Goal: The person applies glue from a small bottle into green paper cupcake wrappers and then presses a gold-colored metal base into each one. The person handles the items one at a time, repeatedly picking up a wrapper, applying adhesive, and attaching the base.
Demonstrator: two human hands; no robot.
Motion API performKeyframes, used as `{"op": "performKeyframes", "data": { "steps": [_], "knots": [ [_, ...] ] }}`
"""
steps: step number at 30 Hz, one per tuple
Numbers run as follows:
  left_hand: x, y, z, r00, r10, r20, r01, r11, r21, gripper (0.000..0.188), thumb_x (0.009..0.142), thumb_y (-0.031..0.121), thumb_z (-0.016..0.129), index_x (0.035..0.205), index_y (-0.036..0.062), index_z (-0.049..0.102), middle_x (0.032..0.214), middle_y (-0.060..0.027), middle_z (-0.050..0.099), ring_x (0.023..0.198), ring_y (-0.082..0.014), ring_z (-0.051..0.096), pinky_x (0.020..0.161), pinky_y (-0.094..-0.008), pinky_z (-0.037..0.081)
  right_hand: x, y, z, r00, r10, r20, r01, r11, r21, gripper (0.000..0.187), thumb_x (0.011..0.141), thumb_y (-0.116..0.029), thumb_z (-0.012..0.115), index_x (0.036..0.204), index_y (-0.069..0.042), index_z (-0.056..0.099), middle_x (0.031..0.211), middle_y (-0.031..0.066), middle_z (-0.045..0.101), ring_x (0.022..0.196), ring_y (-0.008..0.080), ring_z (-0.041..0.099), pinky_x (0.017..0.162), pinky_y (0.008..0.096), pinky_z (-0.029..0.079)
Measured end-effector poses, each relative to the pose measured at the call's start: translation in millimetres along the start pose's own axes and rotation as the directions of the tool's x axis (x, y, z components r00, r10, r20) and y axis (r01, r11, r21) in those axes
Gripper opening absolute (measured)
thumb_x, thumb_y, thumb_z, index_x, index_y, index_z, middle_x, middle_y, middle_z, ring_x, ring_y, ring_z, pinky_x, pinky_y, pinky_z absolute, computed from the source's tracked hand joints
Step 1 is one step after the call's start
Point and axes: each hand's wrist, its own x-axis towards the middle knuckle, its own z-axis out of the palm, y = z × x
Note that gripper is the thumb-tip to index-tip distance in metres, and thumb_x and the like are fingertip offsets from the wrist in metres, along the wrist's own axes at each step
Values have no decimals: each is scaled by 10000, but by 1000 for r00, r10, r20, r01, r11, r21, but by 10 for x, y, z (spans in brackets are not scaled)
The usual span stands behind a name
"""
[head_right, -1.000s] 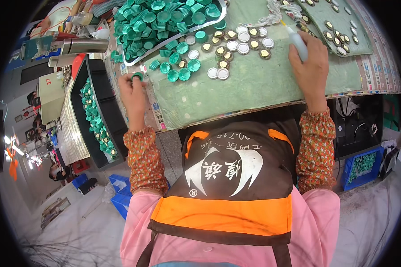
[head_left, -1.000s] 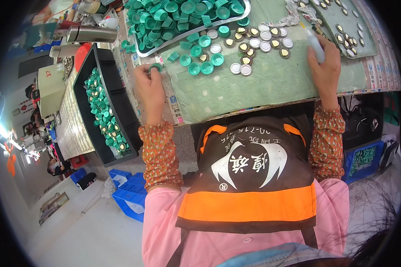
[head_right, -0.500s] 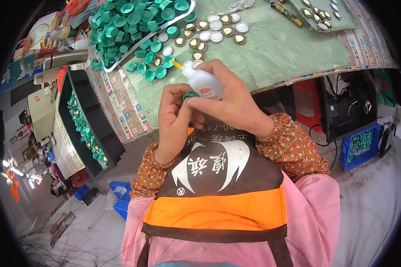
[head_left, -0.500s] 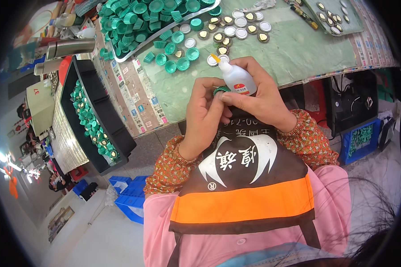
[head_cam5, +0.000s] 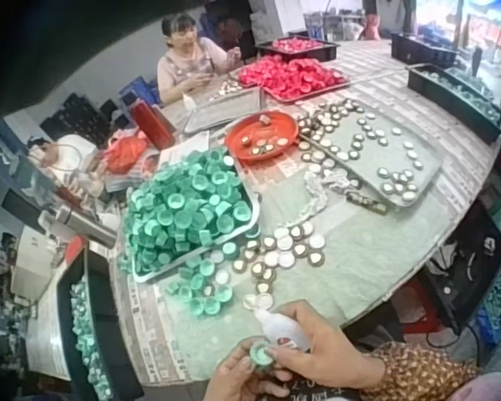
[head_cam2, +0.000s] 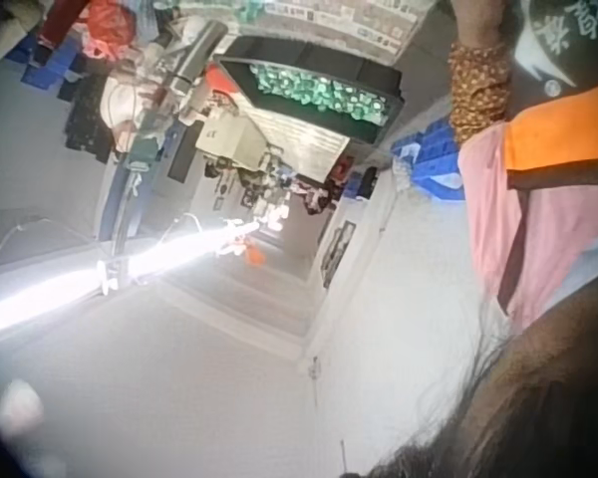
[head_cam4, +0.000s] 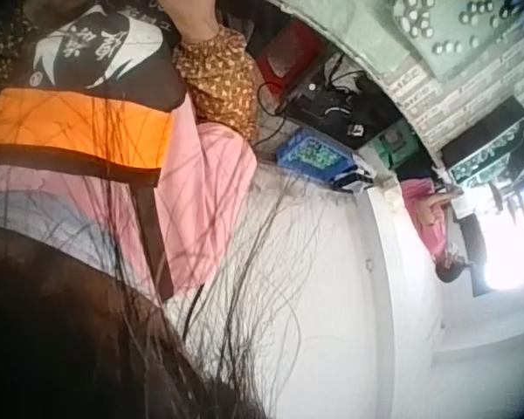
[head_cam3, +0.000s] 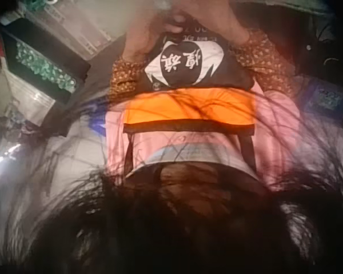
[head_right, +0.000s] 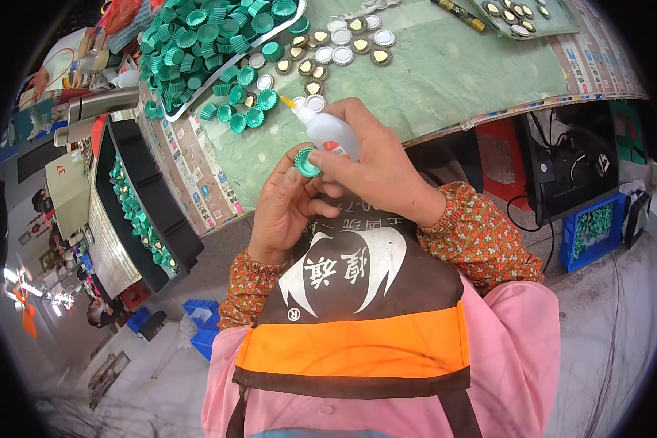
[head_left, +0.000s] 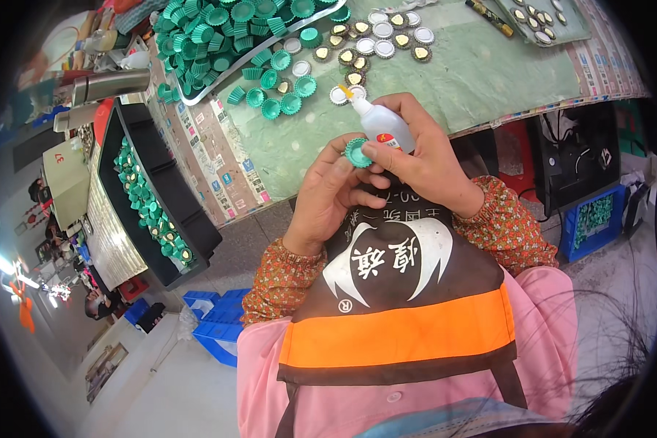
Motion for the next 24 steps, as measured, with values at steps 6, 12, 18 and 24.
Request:
{"op": "performKeyframes", "data": {
  "steps": [6,12,18,24],
  "knots": [
    [-49,7,-77,997,66,44,-58,985,-164,435,1038,232,543,1408,58,397,1224,-179,601,1050,-264,673,776,-374,660,-45,-19,-167,939,-340,50,342,908,-242,393,899,-162,714,1225,-13,552,1028,147,677,835,264,711,715,337,544],
    [-62,56,-102,997,79,8,-76,979,-188,548,1018,146,558,1503,59,316,1399,-223,505,1099,-262,650,848,-399,647,-193,-78,-238,881,-457,126,471,818,-331,399,803,-175,801,1134,-33,628,941,137,684,718,312,694,603,362,537],
    [-70,42,-55,997,79,-27,-81,991,-109,575,1007,101,557,1523,41,309,1449,-228,469,1099,-246,647,874,-390,639,-195,-51,-177,822,-546,162,564,741,-364,311,786,-173,820,1017,-40,660,789,96,673,627,278,674,527,359,508],
    [-82,39,-42,997,69,-36,-72,994,-87,554,994,73,570,1500,33,347,1445,-228,478,1101,-245,646,891,-388,631,-184,-35,-167,817,-558,147,571,747,-340,281,791,-166,816,986,-36,661,768,92,662,614,282,666,518,362,499]
  ]
}}
